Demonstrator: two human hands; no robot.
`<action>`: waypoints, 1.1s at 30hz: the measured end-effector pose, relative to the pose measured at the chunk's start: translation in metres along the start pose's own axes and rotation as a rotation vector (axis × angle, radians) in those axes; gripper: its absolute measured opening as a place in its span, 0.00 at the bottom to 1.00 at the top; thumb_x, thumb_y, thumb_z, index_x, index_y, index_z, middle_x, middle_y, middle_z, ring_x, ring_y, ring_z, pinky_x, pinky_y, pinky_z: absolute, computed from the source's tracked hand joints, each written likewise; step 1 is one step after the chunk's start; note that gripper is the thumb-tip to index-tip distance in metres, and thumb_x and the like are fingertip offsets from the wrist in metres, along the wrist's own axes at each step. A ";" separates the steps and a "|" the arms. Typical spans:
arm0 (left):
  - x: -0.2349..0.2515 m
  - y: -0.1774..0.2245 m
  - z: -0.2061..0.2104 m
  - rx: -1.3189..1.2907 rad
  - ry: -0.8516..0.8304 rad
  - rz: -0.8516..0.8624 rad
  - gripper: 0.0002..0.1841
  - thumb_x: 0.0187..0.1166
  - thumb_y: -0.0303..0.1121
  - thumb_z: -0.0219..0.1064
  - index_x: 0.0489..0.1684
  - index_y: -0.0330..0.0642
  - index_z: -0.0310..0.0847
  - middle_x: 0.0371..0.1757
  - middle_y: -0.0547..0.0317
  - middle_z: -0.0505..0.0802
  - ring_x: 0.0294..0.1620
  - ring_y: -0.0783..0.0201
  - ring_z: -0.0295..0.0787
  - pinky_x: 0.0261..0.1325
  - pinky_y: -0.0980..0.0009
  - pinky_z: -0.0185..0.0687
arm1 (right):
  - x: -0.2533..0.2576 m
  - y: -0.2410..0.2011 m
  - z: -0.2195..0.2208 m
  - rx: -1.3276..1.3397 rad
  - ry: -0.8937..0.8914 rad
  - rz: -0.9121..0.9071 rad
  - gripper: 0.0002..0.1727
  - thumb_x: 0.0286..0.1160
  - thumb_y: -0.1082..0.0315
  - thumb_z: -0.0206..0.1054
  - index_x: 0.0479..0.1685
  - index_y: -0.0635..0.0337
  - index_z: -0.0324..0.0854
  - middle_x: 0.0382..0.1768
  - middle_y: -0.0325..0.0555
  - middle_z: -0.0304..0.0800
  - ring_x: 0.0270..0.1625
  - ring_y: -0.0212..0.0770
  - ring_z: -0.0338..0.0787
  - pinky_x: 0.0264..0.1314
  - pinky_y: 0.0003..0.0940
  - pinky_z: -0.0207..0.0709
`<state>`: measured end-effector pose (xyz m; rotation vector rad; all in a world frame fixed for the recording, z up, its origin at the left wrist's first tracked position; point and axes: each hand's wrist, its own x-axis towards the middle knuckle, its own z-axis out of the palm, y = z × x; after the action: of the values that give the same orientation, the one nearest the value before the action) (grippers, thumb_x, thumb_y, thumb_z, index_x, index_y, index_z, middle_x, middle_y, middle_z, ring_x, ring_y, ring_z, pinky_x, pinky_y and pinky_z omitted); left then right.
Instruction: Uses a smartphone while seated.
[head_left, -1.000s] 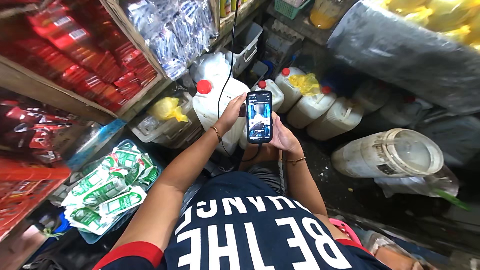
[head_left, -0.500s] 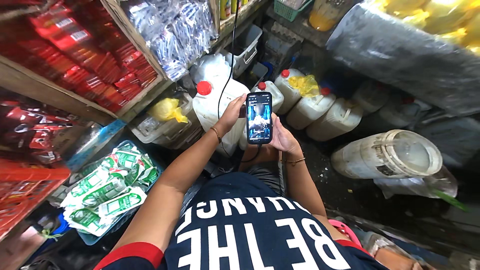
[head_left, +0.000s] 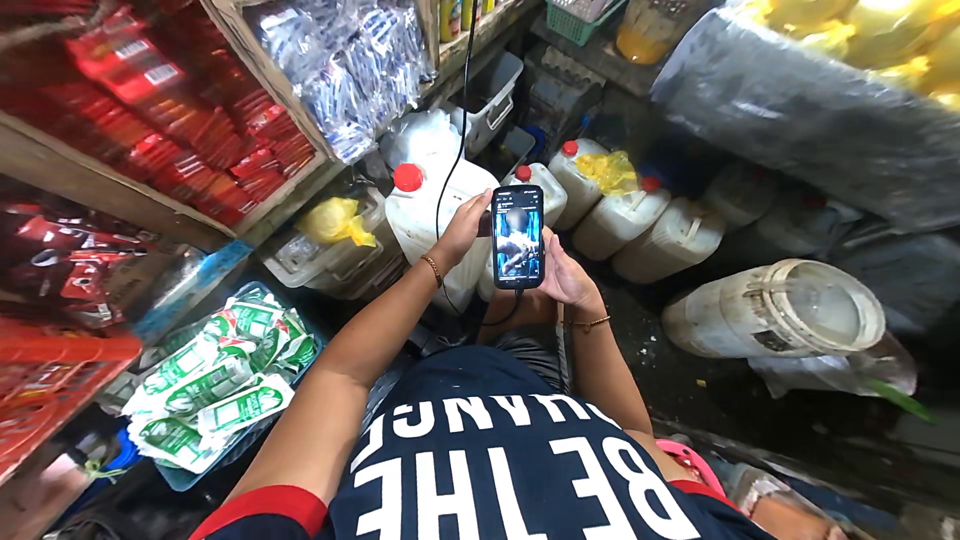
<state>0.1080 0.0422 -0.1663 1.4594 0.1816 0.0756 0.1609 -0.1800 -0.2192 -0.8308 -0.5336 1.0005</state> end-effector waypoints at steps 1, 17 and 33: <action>0.000 0.000 0.000 -0.001 0.000 -0.002 0.30 0.96 0.48 0.35 0.71 0.34 0.74 0.52 0.51 0.93 0.48 0.64 0.92 0.57 0.64 0.88 | 0.000 0.000 0.000 -0.004 0.003 0.001 0.39 0.82 0.31 0.49 0.90 0.35 0.51 0.76 0.46 0.78 0.73 0.49 0.83 0.68 0.50 0.84; -0.002 -0.001 0.001 -0.002 -0.004 -0.003 0.30 0.96 0.48 0.34 0.70 0.35 0.76 0.49 0.52 0.93 0.47 0.65 0.92 0.56 0.66 0.88 | -0.002 0.001 0.000 0.000 -0.006 -0.005 0.39 0.83 0.31 0.48 0.91 0.36 0.51 0.78 0.46 0.76 0.75 0.50 0.82 0.70 0.52 0.82; 0.000 -0.004 -0.001 -0.004 -0.009 -0.002 0.30 0.96 0.48 0.34 0.71 0.34 0.75 0.50 0.51 0.93 0.48 0.64 0.92 0.57 0.65 0.88 | -0.002 0.000 0.000 -0.011 -0.006 -0.004 0.40 0.83 0.31 0.49 0.91 0.36 0.49 0.78 0.45 0.77 0.74 0.48 0.82 0.70 0.51 0.83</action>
<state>0.1075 0.0422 -0.1706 1.4552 0.1751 0.0678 0.1603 -0.1819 -0.2193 -0.8368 -0.5465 0.9973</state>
